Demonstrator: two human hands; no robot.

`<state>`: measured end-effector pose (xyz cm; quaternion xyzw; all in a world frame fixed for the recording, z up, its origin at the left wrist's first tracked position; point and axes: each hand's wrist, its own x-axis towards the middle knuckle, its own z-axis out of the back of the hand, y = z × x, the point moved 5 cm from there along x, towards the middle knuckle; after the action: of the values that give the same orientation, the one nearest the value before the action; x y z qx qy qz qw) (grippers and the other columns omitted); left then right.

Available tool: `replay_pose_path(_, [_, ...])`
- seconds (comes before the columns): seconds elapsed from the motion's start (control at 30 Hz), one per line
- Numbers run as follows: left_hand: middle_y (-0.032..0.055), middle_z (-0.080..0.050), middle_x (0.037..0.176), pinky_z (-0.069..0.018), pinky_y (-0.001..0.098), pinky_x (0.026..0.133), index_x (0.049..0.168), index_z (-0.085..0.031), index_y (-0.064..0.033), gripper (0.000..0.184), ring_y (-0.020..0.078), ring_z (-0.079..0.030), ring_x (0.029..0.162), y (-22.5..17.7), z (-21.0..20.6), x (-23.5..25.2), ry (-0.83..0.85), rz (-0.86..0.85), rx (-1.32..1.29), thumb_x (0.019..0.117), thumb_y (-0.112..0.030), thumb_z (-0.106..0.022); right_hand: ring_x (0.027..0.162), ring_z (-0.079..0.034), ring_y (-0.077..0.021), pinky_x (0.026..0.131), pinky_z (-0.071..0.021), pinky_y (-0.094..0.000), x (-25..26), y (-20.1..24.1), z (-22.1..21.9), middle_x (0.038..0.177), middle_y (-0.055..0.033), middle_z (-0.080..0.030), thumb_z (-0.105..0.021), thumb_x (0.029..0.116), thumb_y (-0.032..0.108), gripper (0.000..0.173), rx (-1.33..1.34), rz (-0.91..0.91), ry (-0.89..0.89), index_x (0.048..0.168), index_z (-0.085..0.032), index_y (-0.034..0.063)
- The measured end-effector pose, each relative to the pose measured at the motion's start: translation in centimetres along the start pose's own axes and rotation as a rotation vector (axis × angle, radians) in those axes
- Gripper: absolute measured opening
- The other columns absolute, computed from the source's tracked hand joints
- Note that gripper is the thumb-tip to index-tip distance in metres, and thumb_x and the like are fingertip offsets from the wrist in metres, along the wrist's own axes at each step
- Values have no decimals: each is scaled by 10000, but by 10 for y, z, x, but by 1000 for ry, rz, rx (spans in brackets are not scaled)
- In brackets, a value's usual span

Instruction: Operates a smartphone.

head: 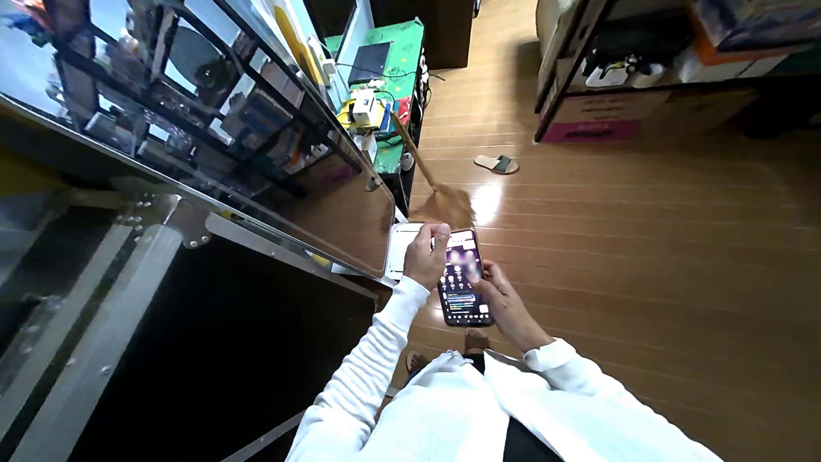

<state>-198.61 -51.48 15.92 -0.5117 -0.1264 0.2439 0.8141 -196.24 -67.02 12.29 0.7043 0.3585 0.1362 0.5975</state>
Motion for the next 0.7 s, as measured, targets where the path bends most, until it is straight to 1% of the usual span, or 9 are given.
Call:
replay_pose_path(0.07, [205, -693, 1068, -545, 507, 900, 1253, -615, 33, 418, 289, -689, 973, 1, 0, 1, 4, 16, -24, 1119, -296, -396, 900, -688, -61, 806, -601, -252, 3, 0, 1, 1084, -45, -632, -417, 1025, 119, 363, 15, -14, 11, 1366, -385, -2])
replay_pose_path(0.2, [189, -698, 1060, -552, 487, 890, 1241, -624, 23, 379, 267, -693, 961, 1, 1, 1, -37, 20, -23, 1107, -283, -445, 894, -686, -57, 805, -598, -251, 7, 2, 2, 1070, -41, -631, -411, 1027, 112, 357, 11, -32, 44, 1365, -384, -3])
replay_pose_path(0.27, [202, -695, 1126, -546, 495, 923, 1281, -615, 21, 347, 287, -690, 1014, -1, 2, 0, -49, 50, 14, 1082, -248, -520, 895, -688, -63, 803, -602, -259, 9, 2, 2, 1074, -45, -630, -414, 1031, 114, 364, 12, -36, 65, 1373, -378, -5])
replay_pose_path(0.33, [228, -681, 1175, -533, 523, 953, 1330, -589, 17, 393, 326, -681, 1060, -4, 4, -1, -47, 122, 67, 1043, -250, -609, 892, -688, -61, 801, -601, -255, 12, 3, 1, 1075, -46, -634, -417, 1029, 109, 366, 17, -35, 89, 1374, -378, -8])
replay_pose_path(0.4, [239, -679, 1181, -531, 549, 950, 1349, -577, 11, 454, 350, -680, 1067, -6, 6, -2, -57, 172, 131, 1015, -286, -653, 887, -683, -47, 799, -595, -237, 14, 4, -2, 1071, -39, -629, -424, 1025, 103, 365, 13, -28, 111, 1369, -379, -10])
replay_pose_path(0.5, [241, -670, 1197, -522, 554, 957, 1335, -584, 15, 470, 359, -670, 1083, -8, 10, -4, -76, 208, 174, 1001, -303, -677, 897, -679, -46, 807, -588, -234, 16, 2, -5, 1083, -47, -622, -434, 1032, 106, 370, -1, -26, 140, 1375, -373, -15])
replay_pose_path(0.6, [222, -679, 1169, -534, 538, 942, 1318, -591, 1, 458, 338, -681, 1051, -7, 13, -6, -89, 236, 181, 995, -310, -686, 901, -680, -50, 807, -589, -240, 18, -2, -7, 1080, -49, -628, -443, 1031, 113, 370, -9, -33, 159, 1373, -379, -13])
replay_pose_path(0.7, [225, -681, 1159, -529, 545, 940, 1318, -591, 4, 471, 341, -678, 1050, -5, 14, -8, -92, 245, 204, 991, -321, -688, 906, -684, -63, 809, -591, -248, 18, -3, -9, 1081, -58, -634, -451, 1032, 126, 385, -19, -42, 177, 1384, -375, -9])
